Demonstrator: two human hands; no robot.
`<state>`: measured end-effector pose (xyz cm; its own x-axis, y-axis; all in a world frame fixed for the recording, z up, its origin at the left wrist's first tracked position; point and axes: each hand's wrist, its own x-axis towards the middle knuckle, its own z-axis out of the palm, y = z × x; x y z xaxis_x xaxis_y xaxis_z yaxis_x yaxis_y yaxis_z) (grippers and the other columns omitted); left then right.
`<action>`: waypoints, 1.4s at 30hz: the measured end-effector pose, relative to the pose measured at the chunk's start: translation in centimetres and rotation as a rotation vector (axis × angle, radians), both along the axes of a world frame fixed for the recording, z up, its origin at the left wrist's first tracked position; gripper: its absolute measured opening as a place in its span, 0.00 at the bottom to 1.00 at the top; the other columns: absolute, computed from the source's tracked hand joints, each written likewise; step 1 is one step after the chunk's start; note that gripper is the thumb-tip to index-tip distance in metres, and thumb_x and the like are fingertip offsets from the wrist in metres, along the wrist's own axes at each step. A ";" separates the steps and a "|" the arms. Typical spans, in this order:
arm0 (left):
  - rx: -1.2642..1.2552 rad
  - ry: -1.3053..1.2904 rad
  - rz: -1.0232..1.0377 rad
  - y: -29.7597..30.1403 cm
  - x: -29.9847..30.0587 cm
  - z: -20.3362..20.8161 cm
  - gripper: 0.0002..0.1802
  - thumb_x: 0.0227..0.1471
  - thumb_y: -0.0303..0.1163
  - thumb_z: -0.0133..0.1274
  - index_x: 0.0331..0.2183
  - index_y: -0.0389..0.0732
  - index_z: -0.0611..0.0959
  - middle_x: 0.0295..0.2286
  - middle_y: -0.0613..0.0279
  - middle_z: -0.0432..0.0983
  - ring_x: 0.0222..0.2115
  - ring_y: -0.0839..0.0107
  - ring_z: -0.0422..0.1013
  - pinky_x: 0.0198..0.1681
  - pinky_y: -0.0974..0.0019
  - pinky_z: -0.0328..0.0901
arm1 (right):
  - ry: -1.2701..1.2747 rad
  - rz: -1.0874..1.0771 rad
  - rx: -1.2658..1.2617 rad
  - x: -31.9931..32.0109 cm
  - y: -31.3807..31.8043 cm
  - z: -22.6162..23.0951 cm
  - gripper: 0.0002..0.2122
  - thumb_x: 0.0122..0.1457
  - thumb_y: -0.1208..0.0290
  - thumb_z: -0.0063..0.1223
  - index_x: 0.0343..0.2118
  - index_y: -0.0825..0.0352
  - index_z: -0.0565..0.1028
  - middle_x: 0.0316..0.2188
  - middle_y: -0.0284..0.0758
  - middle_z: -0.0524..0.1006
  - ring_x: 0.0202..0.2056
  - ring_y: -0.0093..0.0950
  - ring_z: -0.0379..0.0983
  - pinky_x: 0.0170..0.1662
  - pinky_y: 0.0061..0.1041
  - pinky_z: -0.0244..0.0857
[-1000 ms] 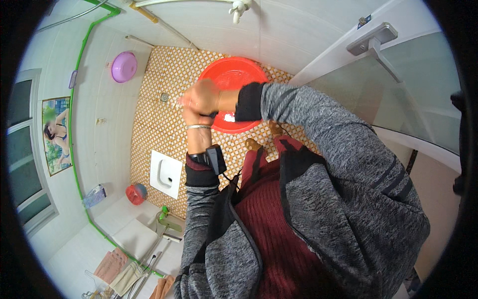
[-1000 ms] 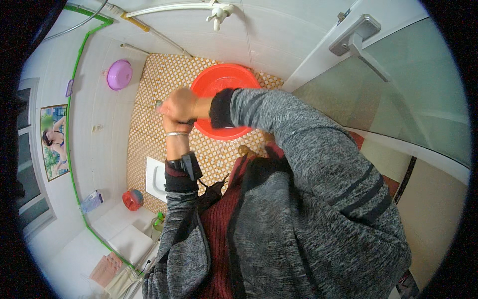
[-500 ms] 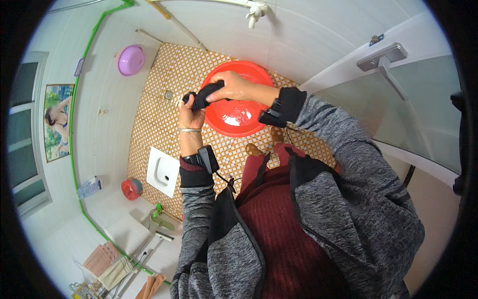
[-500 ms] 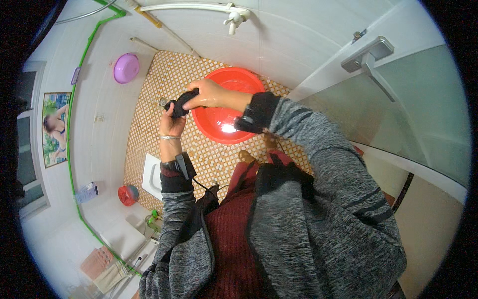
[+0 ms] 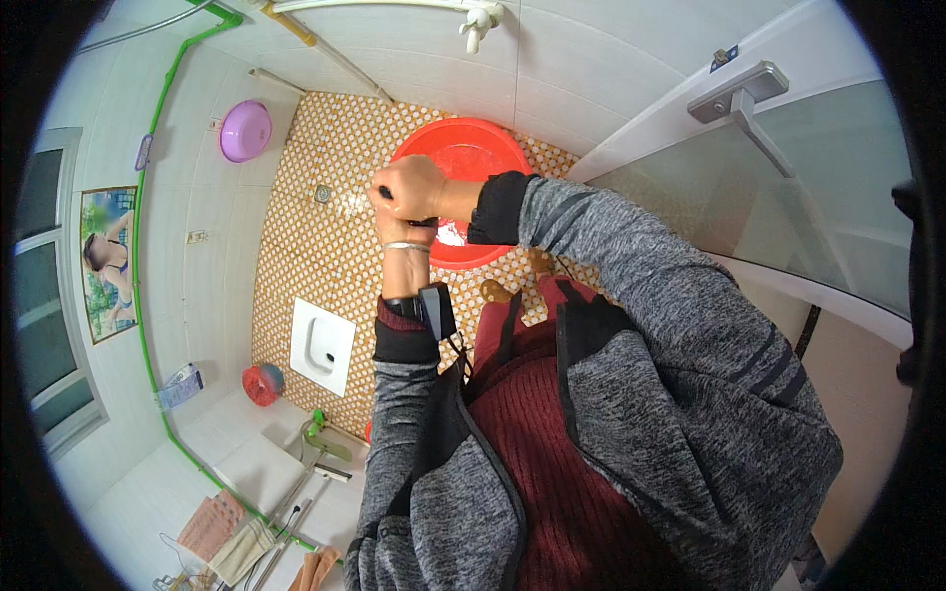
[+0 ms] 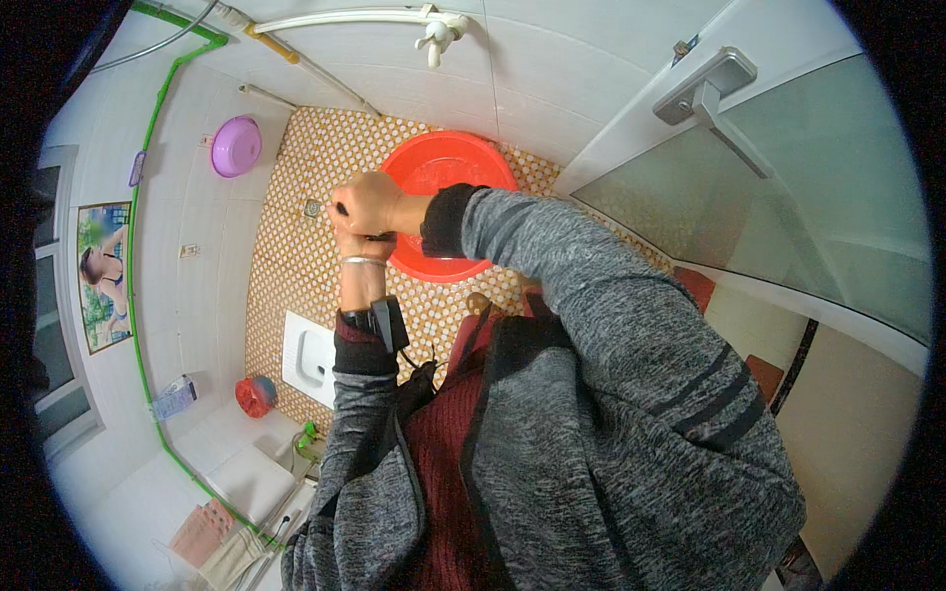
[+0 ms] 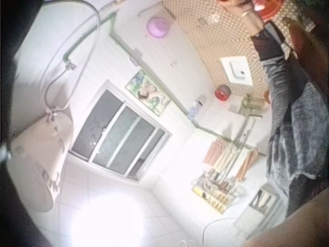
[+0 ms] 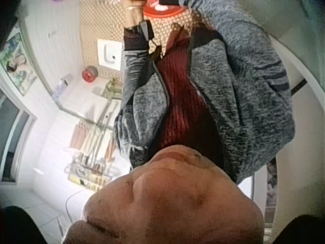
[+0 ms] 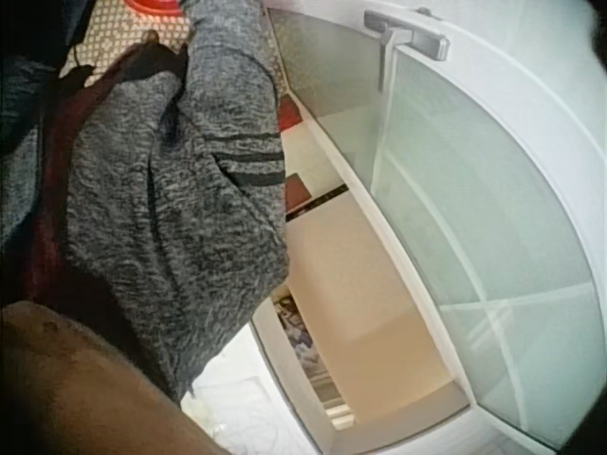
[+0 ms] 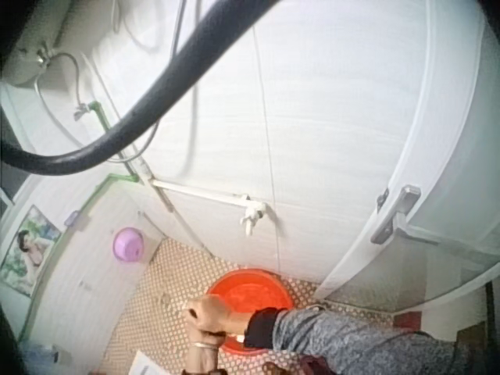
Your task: The person washes a black sock by hand in a red basin, repeatedly dipping, scrubbing, and rinsing it under running water from a wall tap. After wringing the sock, the person moves the basin and retrieves a mop from a wall rack.
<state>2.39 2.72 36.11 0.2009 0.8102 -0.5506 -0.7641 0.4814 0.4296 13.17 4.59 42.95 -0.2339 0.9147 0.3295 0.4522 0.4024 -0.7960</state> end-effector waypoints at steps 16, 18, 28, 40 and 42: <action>0.085 0.079 0.094 -0.4 -4.5 6.0 0.17 0.53 0.47 0.44 0.32 0.44 0.77 0.29 0.57 0.77 0.35 0.57 0.73 0.44 0.49 0.65 | -0.170 0.071 -0.135 7.4 4.2 -2.6 0.21 0.55 0.50 0.48 0.21 0.66 0.75 0.19 0.44 0.74 0.24 0.43 0.72 0.28 0.39 0.63; 0.111 0.220 0.194 -0.7 -6.7 6.0 0.17 0.53 0.46 0.45 0.34 0.43 0.77 0.34 0.56 0.77 0.39 0.58 0.71 0.49 0.47 0.60 | -0.233 0.096 -0.243 9.8 4.4 -2.7 0.24 0.55 0.45 0.47 0.23 0.67 0.75 0.21 0.45 0.74 0.24 0.41 0.71 0.28 0.36 0.62; 0.209 0.265 0.157 -1.1 -8.3 6.7 0.17 0.52 0.44 0.46 0.34 0.41 0.78 0.33 0.61 0.77 0.36 0.62 0.73 0.45 0.58 0.66 | 0.185 0.251 -0.656 15.1 4.7 -1.4 0.12 0.37 0.81 0.57 0.29 0.66 0.72 0.21 0.26 0.68 0.26 0.20 0.65 0.30 0.21 0.60; 0.328 0.689 -0.744 -1.2 -2.6 7.0 0.22 0.39 0.28 0.61 0.39 0.29 0.78 0.33 0.57 0.77 0.33 0.69 0.73 0.39 0.70 0.67 | -0.043 0.189 -0.245 16.1 6.3 -0.1 0.08 0.42 0.78 0.54 0.28 0.66 0.74 0.25 0.33 0.75 0.29 0.25 0.72 0.33 0.24 0.64; 0.323 0.441 -0.424 -0.4 -2.5 6.5 0.21 0.39 0.24 0.56 0.39 0.27 0.77 0.34 0.53 0.77 0.34 0.64 0.74 0.41 0.66 0.68 | -0.386 0.030 -0.145 17.7 6.9 0.4 0.08 0.43 0.74 0.55 0.29 0.66 0.75 0.26 0.38 0.77 0.30 0.31 0.75 0.33 0.26 0.66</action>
